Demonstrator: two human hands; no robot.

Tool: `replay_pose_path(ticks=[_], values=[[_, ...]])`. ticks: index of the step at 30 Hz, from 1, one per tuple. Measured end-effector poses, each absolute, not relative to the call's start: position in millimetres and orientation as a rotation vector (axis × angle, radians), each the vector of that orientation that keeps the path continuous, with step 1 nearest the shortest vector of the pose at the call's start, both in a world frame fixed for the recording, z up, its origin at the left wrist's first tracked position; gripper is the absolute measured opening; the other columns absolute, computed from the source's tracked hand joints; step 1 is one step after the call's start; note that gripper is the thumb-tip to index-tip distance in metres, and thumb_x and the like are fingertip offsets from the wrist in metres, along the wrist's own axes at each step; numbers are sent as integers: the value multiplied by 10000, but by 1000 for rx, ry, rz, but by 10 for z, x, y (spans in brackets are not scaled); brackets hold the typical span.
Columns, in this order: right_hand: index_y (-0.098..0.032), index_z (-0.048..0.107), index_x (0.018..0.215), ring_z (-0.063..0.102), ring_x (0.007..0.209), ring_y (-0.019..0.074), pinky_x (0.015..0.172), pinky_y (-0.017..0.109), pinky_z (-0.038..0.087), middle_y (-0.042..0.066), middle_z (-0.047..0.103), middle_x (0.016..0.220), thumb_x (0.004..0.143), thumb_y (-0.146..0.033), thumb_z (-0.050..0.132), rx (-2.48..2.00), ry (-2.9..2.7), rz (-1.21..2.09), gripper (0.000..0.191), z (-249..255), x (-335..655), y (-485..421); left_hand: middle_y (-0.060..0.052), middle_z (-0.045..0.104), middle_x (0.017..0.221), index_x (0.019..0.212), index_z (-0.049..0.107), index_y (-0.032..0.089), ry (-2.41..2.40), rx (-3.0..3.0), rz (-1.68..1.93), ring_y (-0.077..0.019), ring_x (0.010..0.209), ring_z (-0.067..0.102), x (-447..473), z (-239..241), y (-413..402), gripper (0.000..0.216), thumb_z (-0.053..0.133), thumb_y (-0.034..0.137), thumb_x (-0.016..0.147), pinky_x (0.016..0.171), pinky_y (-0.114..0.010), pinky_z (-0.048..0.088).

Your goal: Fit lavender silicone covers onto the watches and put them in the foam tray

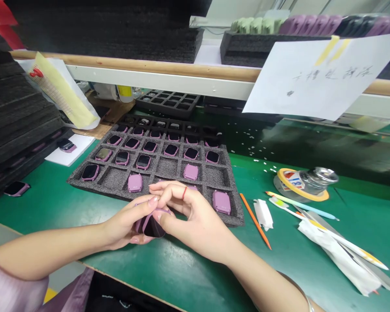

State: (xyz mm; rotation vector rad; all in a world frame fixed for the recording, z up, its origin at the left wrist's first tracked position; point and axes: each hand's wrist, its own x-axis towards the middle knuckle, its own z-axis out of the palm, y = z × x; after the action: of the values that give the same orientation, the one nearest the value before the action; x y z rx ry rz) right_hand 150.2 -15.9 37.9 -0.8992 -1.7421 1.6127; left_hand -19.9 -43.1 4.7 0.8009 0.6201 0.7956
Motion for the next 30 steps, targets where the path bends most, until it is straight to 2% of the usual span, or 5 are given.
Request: replay_pose_path(ticks=[5, 16, 22, 27, 30], values=[[-213, 587, 787, 694, 1152, 259, 688, 296, 635, 115, 666, 1300, 861, -346, 693, -908, -1750, 1620, 186, 376, 1503, -162, -35, 673, 697, 840, 622, 122, 635, 781, 786, -28, 336, 375, -197, 52, -430, 504, 659, 625, 851, 293, -181, 186], [-220, 676, 750, 658, 1215, 264, 1039, 439, 545, 98, 701, 1243, 898, -554, 659, -949, -1776, 1474, 366, 370, 1456, -151, -28, 675, 667, 843, 631, 124, 632, 719, 789, -28, 306, 348, -198, 30, -420, 499, 638, 623, 862, 292, -188, 157], [-226, 688, 780, 663, 1207, 278, 927, 417, 610, 95, 695, 1262, 956, -526, 573, -1015, -1786, 1385, 367, 335, 1474, -125, -48, 705, 704, 890, 653, 118, 599, 637, 758, -34, 311, 374, -203, 23, -415, 490, 646, 607, 865, 296, -190, 167], [-284, 667, 1127, 699, 1166, 209, 1037, 387, 574, 39, 742, 1212, 913, -340, 699, -956, -1591, 1129, 224, 264, 1551, -49, -60, 743, 756, 916, 678, 126, 466, 565, 787, -48, 323, 416, -250, 41, -399, 448, 674, 570, 852, 297, -192, 185], [-294, 717, 1029, 740, 1043, 196, 939, 349, 626, 19, 774, 1069, 892, -203, 722, -891, -1663, 772, 165, 278, 1611, -65, -67, 755, 785, 928, 698, 127, 404, 535, 786, -67, 353, 475, -274, 29, -385, 467, 682, 586, 843, 289, -186, 200]])
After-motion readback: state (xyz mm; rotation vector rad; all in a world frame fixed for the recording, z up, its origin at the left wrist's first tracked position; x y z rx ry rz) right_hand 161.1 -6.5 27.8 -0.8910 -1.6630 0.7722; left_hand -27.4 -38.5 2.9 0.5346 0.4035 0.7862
